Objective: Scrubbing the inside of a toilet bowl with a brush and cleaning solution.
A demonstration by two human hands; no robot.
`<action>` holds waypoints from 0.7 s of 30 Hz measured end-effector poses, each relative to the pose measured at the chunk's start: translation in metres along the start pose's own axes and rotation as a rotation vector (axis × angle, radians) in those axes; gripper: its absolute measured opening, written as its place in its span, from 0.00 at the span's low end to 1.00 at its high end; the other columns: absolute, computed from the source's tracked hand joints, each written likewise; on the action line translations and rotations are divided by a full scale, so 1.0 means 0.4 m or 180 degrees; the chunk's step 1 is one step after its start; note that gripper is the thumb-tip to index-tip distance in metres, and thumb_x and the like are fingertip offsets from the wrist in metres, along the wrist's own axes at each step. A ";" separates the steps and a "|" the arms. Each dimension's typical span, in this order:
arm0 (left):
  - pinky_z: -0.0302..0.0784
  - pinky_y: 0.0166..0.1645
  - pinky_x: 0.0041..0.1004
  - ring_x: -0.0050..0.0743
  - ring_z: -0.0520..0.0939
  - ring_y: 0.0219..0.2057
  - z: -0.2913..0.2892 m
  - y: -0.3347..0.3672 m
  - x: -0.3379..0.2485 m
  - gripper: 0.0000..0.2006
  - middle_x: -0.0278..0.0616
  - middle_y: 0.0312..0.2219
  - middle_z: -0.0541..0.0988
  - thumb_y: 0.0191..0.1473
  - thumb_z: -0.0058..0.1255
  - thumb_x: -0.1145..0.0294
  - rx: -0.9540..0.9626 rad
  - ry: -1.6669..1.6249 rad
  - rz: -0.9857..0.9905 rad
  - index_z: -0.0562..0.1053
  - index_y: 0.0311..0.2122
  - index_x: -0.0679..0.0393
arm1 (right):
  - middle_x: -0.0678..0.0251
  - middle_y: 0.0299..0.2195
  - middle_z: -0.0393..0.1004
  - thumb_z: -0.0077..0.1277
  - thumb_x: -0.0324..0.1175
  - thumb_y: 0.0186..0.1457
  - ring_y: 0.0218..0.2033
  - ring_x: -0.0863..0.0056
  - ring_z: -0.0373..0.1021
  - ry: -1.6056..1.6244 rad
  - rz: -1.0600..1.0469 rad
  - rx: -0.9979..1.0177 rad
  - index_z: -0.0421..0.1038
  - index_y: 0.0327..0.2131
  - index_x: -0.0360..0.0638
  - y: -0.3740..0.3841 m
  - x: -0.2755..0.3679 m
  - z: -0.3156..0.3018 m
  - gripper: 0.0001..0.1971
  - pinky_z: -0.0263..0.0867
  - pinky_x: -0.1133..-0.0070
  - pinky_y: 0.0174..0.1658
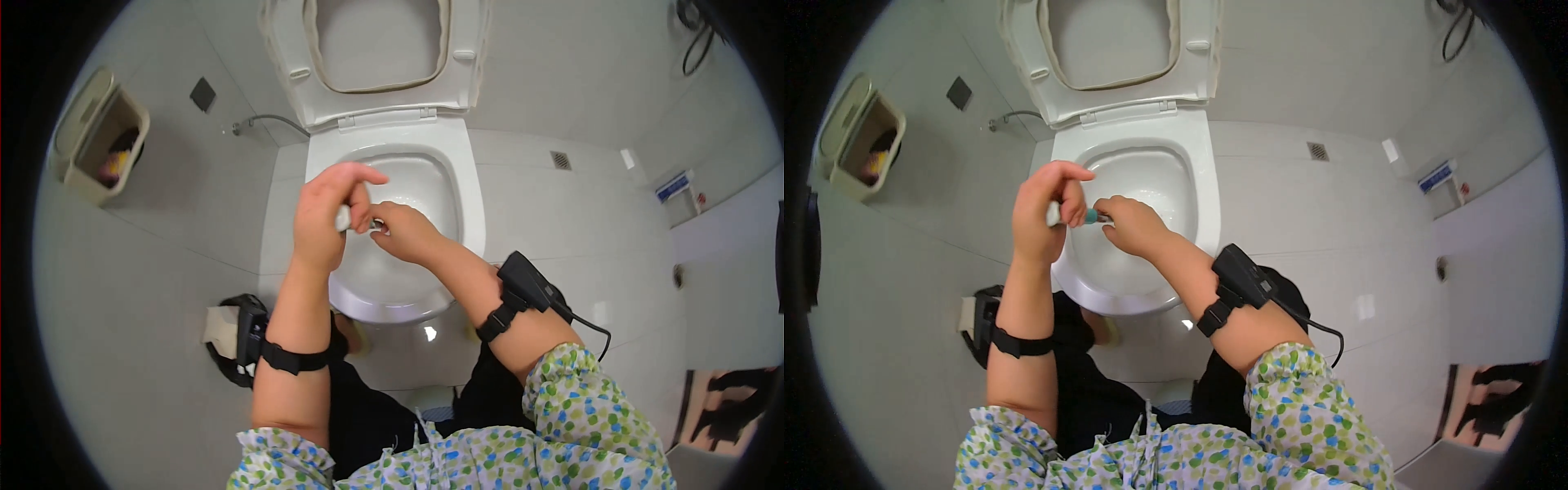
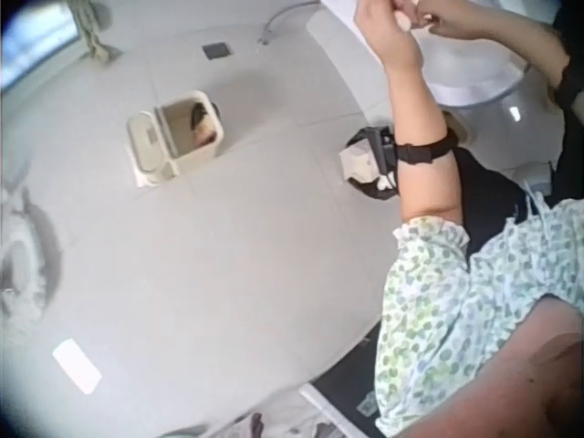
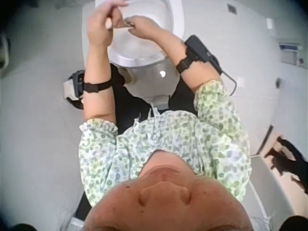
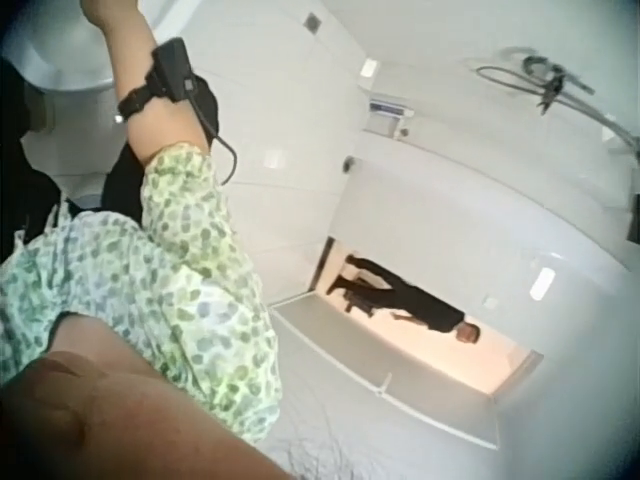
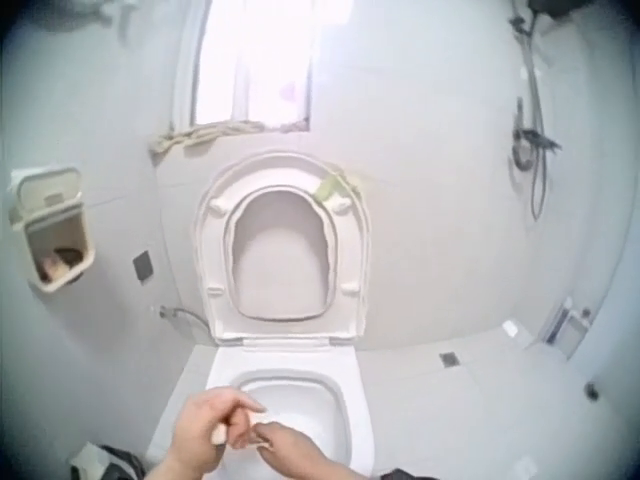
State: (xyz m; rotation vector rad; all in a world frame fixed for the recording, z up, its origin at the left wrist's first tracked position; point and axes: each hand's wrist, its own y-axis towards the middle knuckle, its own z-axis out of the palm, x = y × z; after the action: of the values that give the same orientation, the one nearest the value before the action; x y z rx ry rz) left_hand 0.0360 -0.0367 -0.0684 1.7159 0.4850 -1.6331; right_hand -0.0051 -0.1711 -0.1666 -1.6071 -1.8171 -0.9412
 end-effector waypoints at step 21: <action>0.48 0.16 0.20 0.15 0.60 0.05 0.009 -0.097 -0.314 0.24 0.24 0.05 0.63 0.54 0.42 0.43 0.1643 0.0301 0.1576 0.73 0.21 0.54 | 0.57 0.36 0.70 0.52 0.23 0.43 0.28 0.59 0.71 0.0584 -0.1258 -0.2185 0.65 0.34 0.39 0.032 0.165 0.100 0.12 0.69 0.72 0.31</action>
State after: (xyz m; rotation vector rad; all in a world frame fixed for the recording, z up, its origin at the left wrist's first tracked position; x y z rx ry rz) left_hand -0.0100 0.0119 0.0447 2.0758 -0.3395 -1.3800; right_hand 0.0001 -0.0984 -0.1384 -1.4570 -1.8161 -1.9906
